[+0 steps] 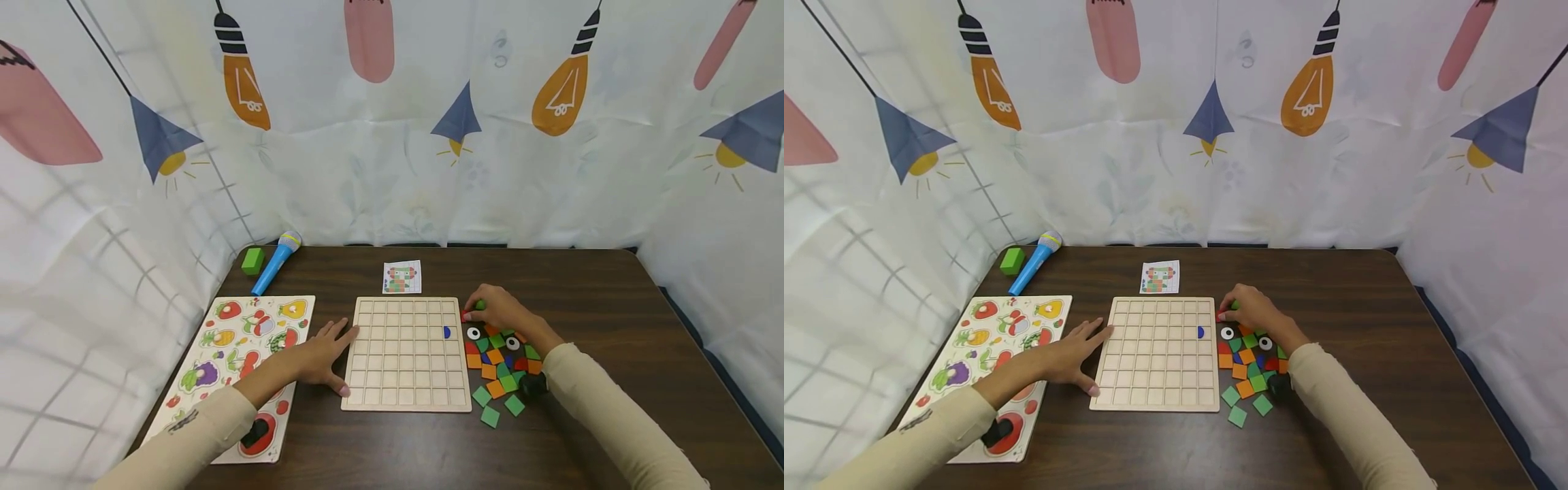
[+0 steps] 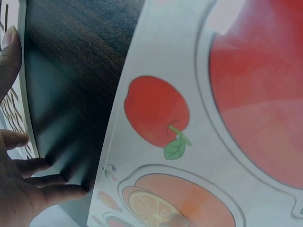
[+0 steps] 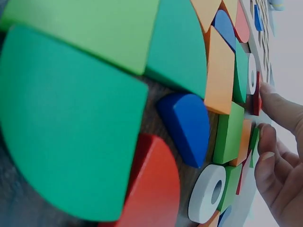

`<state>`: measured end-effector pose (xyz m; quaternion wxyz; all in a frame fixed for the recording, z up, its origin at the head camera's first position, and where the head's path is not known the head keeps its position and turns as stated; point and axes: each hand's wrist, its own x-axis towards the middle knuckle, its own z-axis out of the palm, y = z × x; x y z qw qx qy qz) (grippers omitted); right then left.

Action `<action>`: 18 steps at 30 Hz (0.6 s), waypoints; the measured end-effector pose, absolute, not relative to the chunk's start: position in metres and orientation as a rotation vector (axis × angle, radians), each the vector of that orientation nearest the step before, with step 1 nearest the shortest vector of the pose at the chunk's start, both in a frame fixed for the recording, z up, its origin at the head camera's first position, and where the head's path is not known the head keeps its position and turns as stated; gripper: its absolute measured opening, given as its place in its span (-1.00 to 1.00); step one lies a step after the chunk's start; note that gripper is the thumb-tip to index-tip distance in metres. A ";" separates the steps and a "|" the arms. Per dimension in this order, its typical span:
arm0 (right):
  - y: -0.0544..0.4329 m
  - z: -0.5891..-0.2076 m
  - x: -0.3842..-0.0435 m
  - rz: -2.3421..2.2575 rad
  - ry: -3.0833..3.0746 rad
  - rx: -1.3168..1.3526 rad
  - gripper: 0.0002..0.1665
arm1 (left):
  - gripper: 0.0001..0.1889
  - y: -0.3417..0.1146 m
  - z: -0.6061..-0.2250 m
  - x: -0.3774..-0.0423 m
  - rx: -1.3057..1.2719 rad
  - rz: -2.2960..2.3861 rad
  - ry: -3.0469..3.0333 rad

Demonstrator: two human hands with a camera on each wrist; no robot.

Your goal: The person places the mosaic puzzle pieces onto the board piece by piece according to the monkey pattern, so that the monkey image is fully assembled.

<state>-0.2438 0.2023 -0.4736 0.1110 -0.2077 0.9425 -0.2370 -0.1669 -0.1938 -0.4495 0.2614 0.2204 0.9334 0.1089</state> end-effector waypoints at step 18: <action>0.204 -0.476 -0.244 -0.649 2.759 -0.698 -0.67 | 0.25 -0.195 -0.453 -0.169 0.590 0.294 2.529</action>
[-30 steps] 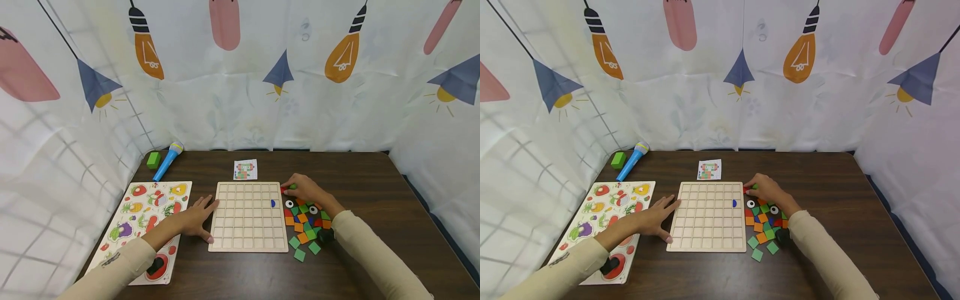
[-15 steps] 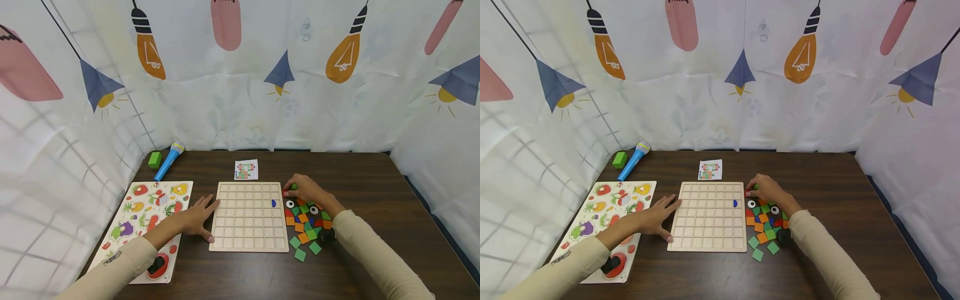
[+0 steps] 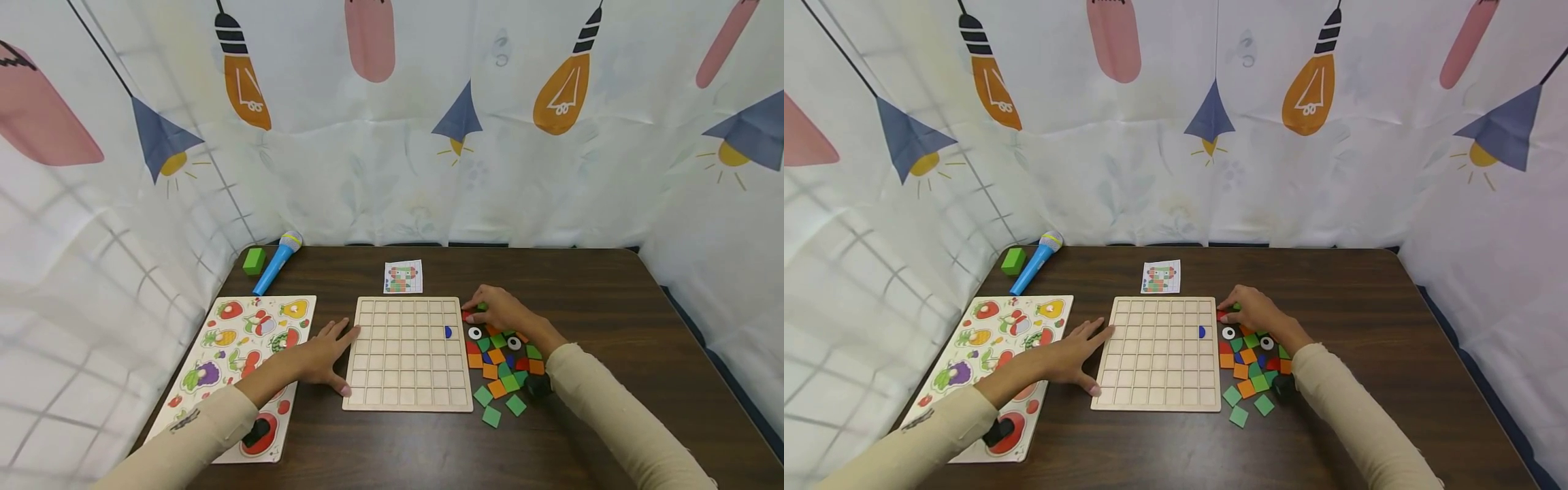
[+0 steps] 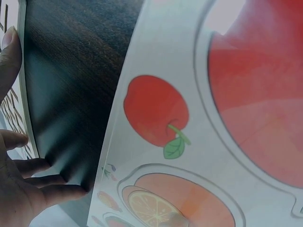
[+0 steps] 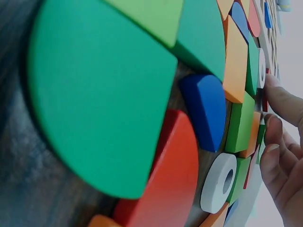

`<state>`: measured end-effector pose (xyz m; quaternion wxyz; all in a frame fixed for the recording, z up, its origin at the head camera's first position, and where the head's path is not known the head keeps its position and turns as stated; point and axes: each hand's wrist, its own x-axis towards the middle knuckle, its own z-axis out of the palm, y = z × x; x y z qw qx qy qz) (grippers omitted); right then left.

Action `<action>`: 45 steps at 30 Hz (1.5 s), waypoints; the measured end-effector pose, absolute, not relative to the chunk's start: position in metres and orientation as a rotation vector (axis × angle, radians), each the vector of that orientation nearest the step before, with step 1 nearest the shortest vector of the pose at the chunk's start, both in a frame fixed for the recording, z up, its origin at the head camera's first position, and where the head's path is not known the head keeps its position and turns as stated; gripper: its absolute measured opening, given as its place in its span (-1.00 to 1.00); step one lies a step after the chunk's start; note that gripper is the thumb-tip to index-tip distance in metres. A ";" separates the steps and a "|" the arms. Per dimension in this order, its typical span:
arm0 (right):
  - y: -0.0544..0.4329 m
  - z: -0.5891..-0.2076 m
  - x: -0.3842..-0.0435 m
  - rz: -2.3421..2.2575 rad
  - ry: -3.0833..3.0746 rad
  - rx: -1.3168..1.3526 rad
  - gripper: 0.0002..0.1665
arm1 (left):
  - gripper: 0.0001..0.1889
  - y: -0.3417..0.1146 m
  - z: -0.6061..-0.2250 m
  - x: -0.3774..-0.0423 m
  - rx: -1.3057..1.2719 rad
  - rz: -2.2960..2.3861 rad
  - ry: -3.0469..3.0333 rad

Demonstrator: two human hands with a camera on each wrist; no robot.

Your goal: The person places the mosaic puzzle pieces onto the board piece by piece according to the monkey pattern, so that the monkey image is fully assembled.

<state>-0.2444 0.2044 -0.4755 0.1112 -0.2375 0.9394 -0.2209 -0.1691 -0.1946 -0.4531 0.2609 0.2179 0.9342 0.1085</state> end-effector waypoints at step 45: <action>0.197 -0.465 -0.226 -1.030 2.482 -0.827 -0.78 | 0.26 -0.195 -0.450 -0.167 0.588 0.308 2.522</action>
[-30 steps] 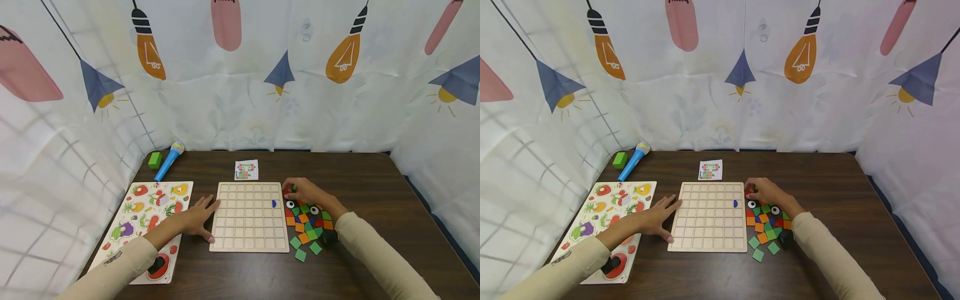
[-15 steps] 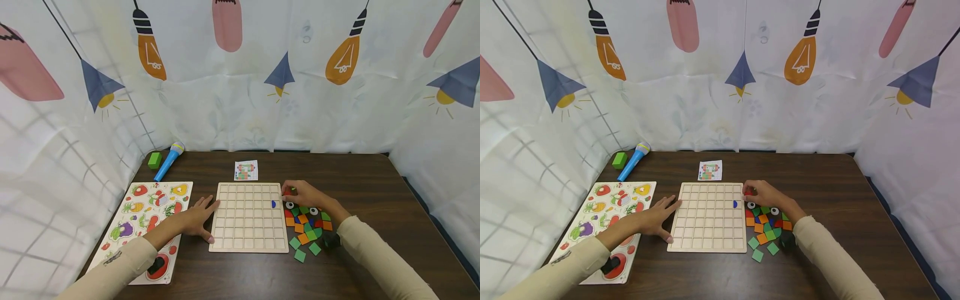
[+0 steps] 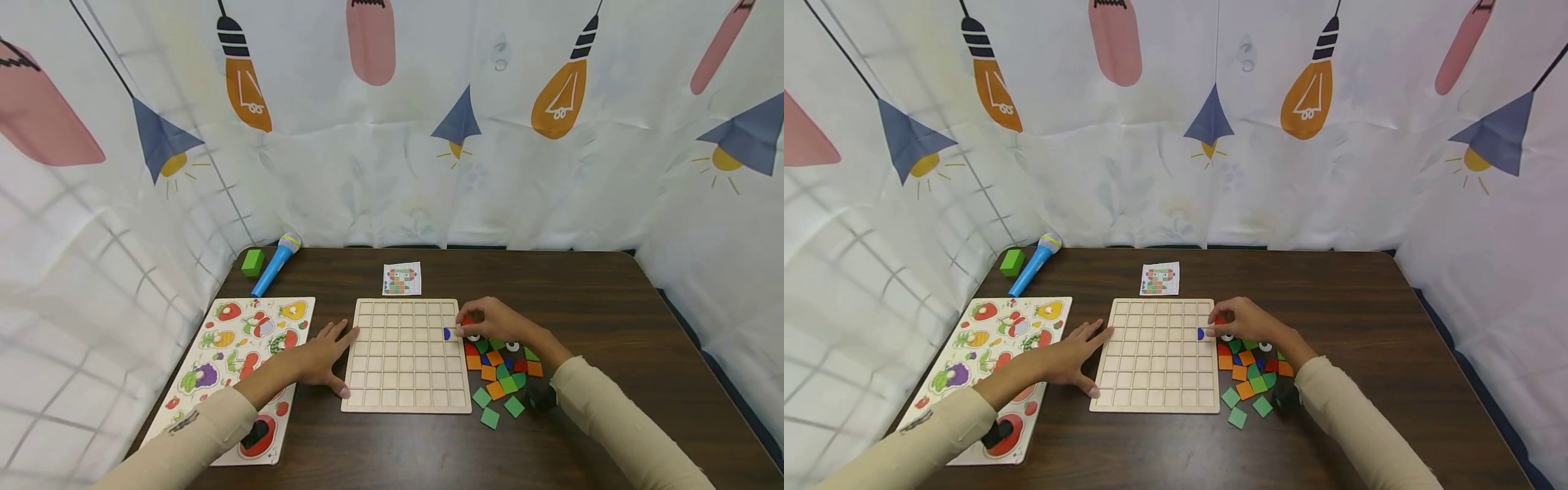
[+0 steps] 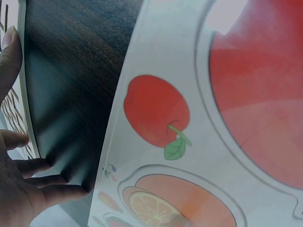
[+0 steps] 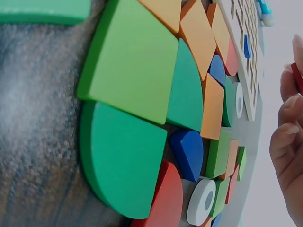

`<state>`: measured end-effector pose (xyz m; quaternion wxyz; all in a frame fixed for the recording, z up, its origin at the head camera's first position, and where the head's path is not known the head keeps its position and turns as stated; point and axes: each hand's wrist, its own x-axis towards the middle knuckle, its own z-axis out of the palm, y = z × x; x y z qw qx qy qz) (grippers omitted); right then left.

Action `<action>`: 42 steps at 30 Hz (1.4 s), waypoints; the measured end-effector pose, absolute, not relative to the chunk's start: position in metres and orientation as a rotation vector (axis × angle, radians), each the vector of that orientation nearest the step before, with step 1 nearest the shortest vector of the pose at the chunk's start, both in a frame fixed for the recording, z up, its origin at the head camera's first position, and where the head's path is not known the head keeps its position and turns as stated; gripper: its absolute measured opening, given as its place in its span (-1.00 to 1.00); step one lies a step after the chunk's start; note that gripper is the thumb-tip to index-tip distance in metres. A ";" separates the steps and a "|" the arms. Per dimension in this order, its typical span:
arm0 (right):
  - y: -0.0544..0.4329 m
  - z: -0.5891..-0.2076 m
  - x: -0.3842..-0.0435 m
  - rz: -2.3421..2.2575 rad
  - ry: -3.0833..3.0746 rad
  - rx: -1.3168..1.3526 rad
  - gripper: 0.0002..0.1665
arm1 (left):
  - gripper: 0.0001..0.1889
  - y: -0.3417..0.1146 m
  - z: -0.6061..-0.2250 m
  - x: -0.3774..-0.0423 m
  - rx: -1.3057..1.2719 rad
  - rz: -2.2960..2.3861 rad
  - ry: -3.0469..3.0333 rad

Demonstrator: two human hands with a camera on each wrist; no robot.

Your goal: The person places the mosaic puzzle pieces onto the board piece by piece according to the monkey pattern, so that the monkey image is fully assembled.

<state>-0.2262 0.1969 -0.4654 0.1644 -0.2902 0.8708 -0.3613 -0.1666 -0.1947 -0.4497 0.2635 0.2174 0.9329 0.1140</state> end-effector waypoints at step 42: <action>0.195 -0.466 -0.223 -1.208 2.238 -0.872 -0.58 | 0.26 -0.195 -0.452 -0.168 0.579 0.287 2.525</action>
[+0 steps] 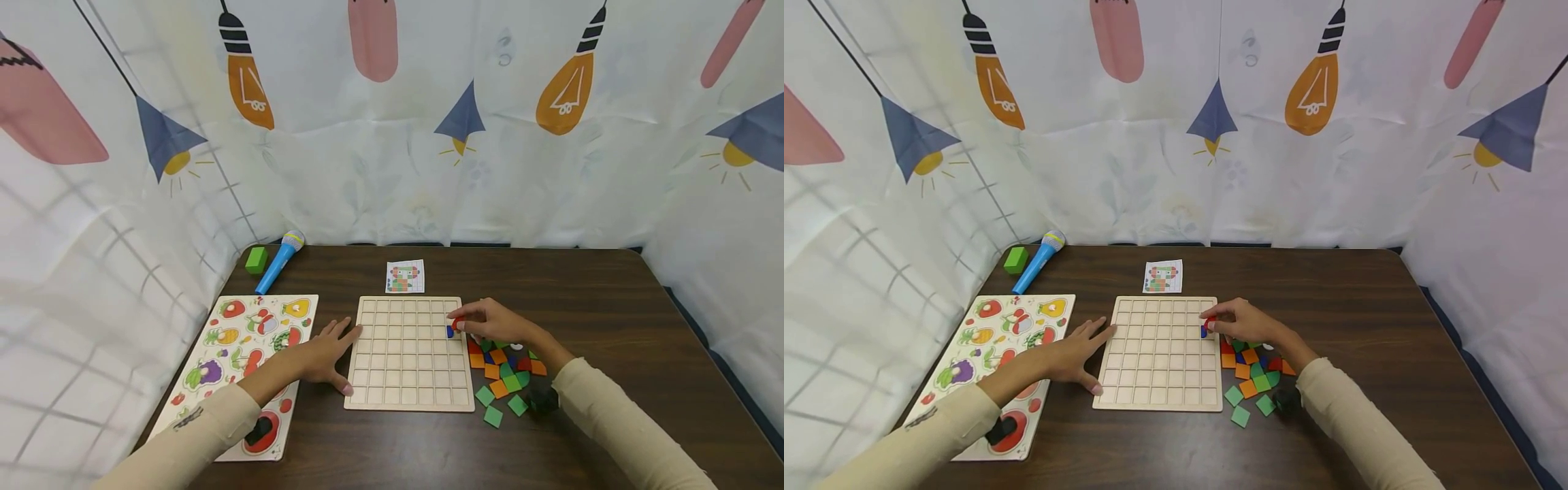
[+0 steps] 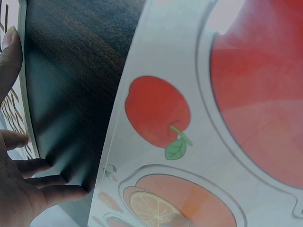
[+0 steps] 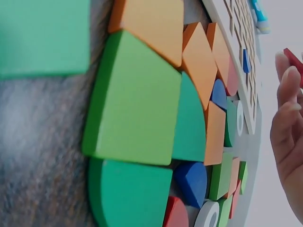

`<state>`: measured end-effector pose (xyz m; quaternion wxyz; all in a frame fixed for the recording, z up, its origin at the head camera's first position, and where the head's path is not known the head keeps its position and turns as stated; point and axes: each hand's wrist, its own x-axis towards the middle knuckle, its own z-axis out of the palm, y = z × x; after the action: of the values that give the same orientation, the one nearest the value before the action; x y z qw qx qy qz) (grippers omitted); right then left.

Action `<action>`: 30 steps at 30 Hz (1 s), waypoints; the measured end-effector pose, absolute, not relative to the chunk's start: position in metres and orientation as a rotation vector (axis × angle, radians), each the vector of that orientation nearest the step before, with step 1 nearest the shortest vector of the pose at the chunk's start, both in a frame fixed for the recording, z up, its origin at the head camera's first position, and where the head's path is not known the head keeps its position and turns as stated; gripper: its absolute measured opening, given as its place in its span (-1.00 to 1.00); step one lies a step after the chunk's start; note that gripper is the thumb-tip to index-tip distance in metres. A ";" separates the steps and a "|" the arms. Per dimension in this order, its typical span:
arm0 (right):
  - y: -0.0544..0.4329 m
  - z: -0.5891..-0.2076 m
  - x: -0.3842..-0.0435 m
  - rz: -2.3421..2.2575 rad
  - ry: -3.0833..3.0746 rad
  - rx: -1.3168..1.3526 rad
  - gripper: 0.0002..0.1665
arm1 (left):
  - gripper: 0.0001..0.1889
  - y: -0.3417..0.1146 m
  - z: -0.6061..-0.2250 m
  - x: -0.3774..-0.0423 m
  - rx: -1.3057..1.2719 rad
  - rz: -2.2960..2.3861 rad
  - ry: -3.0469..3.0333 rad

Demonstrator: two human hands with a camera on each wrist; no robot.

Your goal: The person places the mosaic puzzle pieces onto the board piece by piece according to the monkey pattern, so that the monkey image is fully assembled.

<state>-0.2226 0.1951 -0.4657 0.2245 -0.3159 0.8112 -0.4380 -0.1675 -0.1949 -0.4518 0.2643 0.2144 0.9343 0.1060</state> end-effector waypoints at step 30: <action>0.165 -0.481 -0.233 -1.232 2.482 -0.669 -0.71 | 0.27 -0.194 -0.451 -0.167 0.575 0.289 2.522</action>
<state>-0.2326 0.1654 -0.4812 0.1449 -0.2323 0.8615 -0.4277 -0.1672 -0.1944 -0.4510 0.2663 0.2129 0.9340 0.1071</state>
